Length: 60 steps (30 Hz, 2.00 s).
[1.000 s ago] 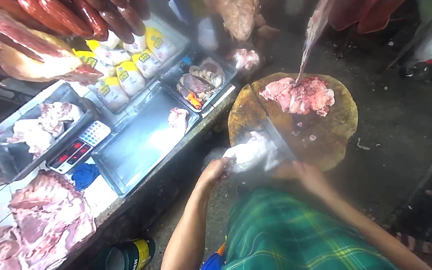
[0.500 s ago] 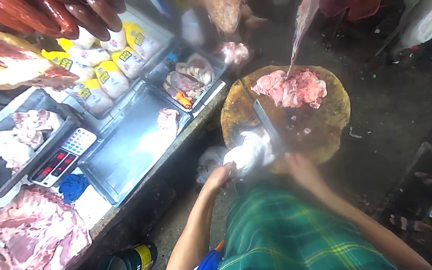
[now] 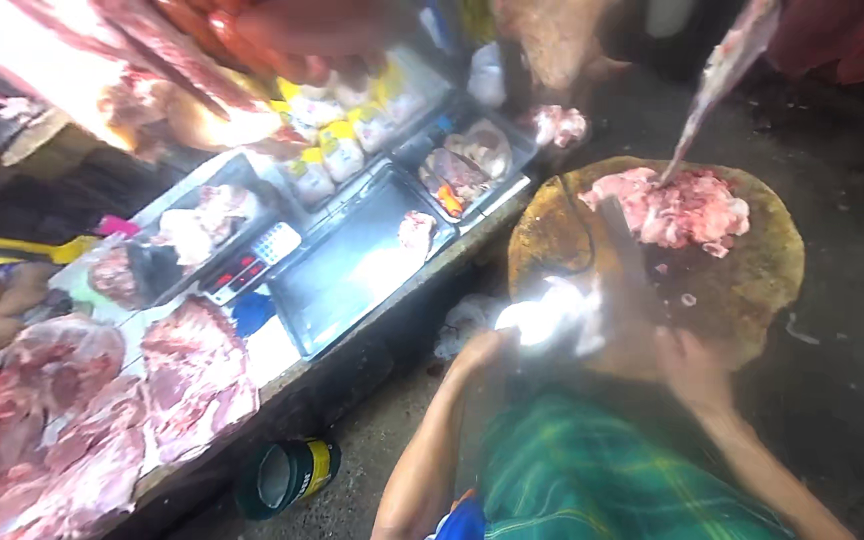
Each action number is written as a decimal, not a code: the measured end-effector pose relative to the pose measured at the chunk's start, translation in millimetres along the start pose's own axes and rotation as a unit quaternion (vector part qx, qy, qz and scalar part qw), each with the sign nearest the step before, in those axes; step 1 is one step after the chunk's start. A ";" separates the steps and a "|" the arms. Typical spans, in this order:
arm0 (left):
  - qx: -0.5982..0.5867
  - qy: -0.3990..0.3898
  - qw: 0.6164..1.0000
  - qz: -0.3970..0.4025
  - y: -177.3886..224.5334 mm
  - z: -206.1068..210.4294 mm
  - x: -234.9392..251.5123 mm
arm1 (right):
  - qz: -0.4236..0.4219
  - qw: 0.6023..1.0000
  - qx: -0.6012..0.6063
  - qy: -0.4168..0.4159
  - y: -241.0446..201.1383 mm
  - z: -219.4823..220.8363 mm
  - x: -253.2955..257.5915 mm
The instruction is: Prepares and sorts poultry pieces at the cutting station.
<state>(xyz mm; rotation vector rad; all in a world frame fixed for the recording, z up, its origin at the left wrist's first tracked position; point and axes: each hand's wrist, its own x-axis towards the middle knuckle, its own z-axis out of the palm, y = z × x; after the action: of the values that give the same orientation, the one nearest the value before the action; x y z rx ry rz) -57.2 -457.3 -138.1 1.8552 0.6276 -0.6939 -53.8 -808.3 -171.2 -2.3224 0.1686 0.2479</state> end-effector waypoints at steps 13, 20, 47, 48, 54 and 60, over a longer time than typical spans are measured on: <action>0.136 0.070 0.988 -0.002 43.6 -27.3 67.7 | 0.035 0.953 -0.191 -0.232 91.2 -90.5 -39.5; 0.212 0.082 0.974 0.013 59.7 -29.5 90.7 | -0.023 0.969 -0.217 -0.118 61.2 -110.1 20.7; 0.309 0.111 0.942 0.072 88.1 -3.2 73.5 | -0.023 0.992 -0.027 -0.118 -7.9 2.0 36.3; 0.306 0.108 0.943 0.069 84.9 -4.5 75.0 | -0.027 0.991 -0.041 -0.123 -8.6 12.0 42.2; 0.279 0.110 0.952 0.056 73.4 -7.1 74.1 | -0.071 0.993 -0.033 -0.088 -32.9 1.9 36.8; 0.274 0.105 0.954 0.055 72.0 -8.4 77.1 | -0.310 0.930 0.159 0.116 -88.7 -26.4 34.9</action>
<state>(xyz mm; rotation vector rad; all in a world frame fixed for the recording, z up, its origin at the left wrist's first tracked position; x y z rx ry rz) 48.0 -466.3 -144.4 2.4852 0.4886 -0.6419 0.9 -767.9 -99.4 -1.9578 -0.3833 -0.3506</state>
